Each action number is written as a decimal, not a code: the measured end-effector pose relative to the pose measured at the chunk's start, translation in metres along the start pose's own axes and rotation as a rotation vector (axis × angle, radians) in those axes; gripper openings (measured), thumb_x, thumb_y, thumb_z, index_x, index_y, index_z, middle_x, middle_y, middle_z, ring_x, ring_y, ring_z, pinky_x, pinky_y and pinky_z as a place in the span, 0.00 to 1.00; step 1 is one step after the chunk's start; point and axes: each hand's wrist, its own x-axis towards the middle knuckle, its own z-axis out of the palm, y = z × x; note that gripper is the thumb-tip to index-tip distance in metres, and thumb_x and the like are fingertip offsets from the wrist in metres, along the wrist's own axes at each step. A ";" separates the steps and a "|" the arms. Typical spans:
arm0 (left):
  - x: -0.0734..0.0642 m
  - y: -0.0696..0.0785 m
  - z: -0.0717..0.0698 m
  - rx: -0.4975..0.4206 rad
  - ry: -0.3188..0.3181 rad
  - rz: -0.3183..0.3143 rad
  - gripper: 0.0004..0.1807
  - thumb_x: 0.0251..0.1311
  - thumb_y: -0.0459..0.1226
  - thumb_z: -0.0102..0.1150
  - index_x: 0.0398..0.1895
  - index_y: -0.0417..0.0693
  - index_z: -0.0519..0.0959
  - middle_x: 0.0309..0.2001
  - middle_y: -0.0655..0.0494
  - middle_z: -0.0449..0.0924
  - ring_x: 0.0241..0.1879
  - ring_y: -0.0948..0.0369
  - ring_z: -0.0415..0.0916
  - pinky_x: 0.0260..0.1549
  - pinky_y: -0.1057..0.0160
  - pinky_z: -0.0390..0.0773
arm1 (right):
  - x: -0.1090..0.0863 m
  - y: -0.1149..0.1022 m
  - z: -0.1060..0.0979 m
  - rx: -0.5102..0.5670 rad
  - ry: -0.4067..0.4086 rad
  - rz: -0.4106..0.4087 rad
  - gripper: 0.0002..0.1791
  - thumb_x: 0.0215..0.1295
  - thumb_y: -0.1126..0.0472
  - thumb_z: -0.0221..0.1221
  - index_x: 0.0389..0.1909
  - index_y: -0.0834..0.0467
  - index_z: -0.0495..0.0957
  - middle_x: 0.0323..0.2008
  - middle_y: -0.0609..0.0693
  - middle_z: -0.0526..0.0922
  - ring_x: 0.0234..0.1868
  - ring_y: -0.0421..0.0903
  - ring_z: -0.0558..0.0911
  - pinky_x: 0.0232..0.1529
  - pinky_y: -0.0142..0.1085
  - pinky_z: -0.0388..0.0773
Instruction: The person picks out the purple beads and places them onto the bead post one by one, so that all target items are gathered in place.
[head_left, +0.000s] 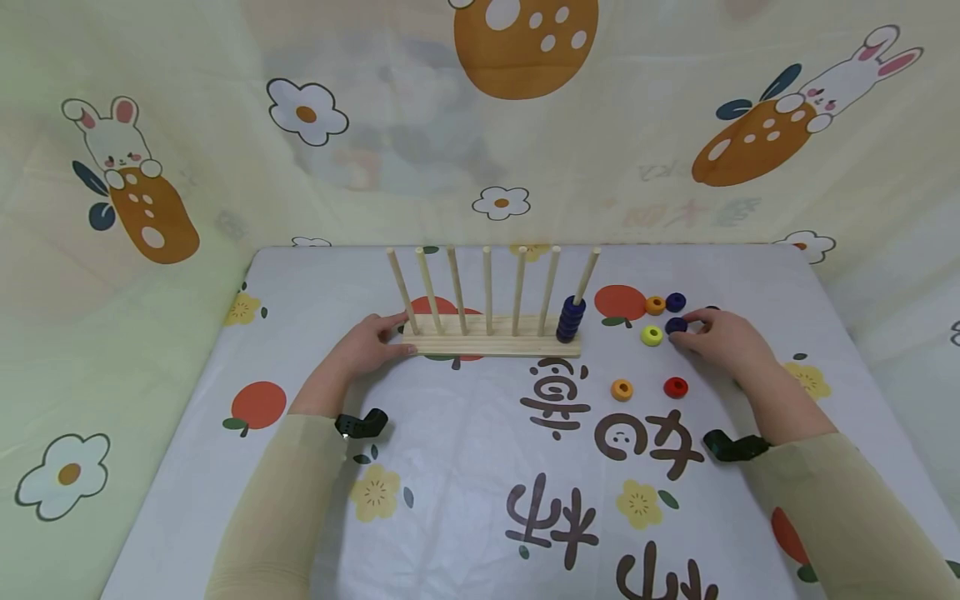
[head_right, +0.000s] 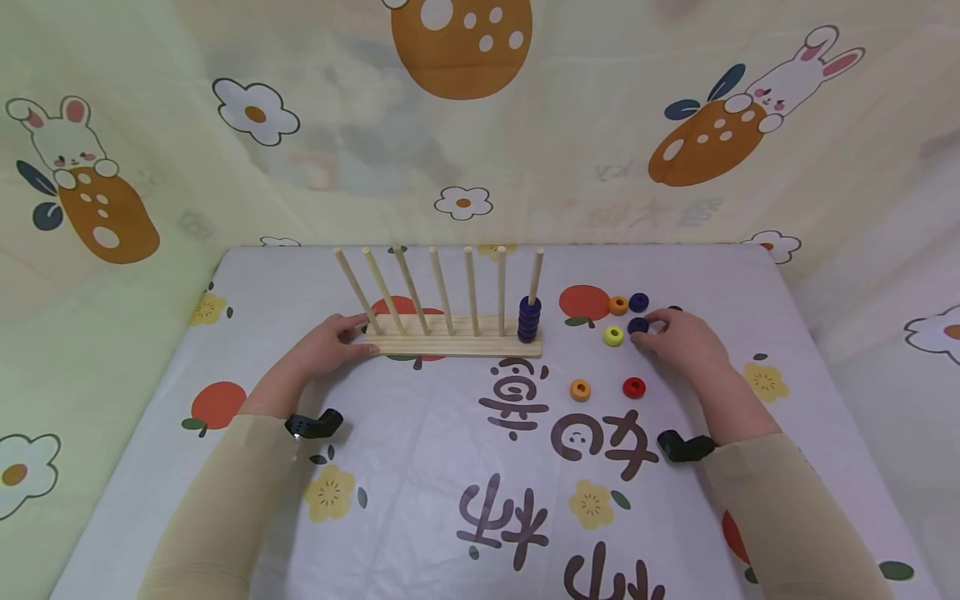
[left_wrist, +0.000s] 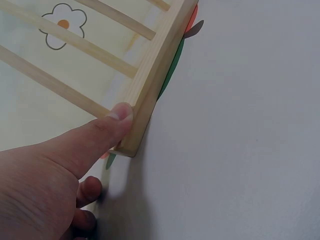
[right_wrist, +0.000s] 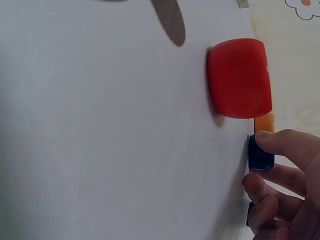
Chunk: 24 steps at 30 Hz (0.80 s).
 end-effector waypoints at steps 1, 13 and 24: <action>0.000 0.000 0.000 0.001 0.000 0.001 0.41 0.59 0.52 0.68 0.76 0.64 0.61 0.47 0.46 0.67 0.47 0.51 0.64 0.45 0.53 0.66 | 0.000 0.000 0.000 0.002 0.000 0.000 0.36 0.66 0.42 0.60 0.63 0.65 0.69 0.48 0.69 0.74 0.45 0.63 0.72 0.43 0.53 0.73; 0.001 0.000 -0.001 -0.003 -0.002 0.005 0.42 0.59 0.52 0.68 0.76 0.64 0.61 0.49 0.46 0.67 0.49 0.50 0.64 0.48 0.51 0.68 | -0.012 -0.011 -0.007 0.029 0.048 -0.011 0.39 0.65 0.39 0.60 0.64 0.65 0.69 0.44 0.65 0.74 0.44 0.61 0.70 0.39 0.48 0.70; 0.002 -0.003 0.000 -0.007 -0.003 0.017 0.42 0.59 0.52 0.68 0.76 0.63 0.62 0.48 0.46 0.67 0.48 0.50 0.64 0.48 0.51 0.67 | -0.022 -0.020 -0.014 0.023 0.102 -0.093 0.39 0.65 0.37 0.60 0.62 0.65 0.70 0.40 0.62 0.78 0.39 0.57 0.73 0.34 0.45 0.71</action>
